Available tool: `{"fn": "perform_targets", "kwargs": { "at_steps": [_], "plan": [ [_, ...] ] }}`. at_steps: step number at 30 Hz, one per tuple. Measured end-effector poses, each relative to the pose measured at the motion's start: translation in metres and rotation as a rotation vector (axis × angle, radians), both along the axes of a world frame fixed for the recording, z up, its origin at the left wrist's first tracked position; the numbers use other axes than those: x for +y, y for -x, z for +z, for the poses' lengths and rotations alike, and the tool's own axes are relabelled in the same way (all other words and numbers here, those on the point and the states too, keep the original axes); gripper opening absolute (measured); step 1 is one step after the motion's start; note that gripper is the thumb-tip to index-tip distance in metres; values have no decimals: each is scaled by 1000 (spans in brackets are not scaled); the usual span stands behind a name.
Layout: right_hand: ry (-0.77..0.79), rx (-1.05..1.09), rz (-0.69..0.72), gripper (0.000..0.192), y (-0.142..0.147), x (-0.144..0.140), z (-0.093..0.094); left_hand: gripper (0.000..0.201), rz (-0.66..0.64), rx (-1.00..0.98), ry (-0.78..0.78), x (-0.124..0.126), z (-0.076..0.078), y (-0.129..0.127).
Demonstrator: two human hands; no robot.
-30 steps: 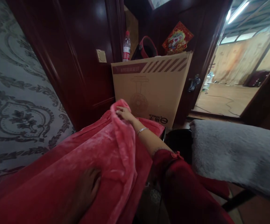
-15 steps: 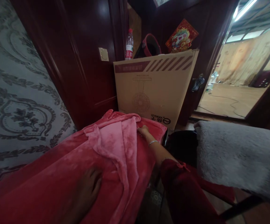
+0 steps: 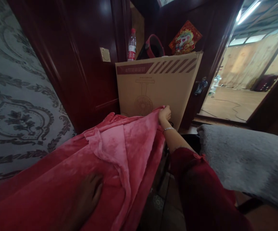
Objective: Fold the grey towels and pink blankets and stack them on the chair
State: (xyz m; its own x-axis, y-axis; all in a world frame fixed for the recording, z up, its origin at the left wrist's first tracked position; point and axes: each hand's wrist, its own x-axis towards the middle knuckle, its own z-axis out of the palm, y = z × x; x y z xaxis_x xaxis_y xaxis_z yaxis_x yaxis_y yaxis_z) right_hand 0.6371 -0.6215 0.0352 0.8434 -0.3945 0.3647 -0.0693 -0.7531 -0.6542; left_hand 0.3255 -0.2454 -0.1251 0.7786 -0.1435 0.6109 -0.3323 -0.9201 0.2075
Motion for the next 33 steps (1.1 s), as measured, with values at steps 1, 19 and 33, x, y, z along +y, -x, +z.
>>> {"fn": "perform_targets", "kwargs": {
  "at_steps": [1,19,33],
  "plan": [
    [-7,24,-82,44,2,-5,0,26,0,2,-6,0,0,0],
    [114,41,81,50,49,25,-49,24,-22,82,-20,-7,12,-2],
    [97,96,958,24,82,258,-40,26,28,198,20,-14,22,12]
  ]
}}
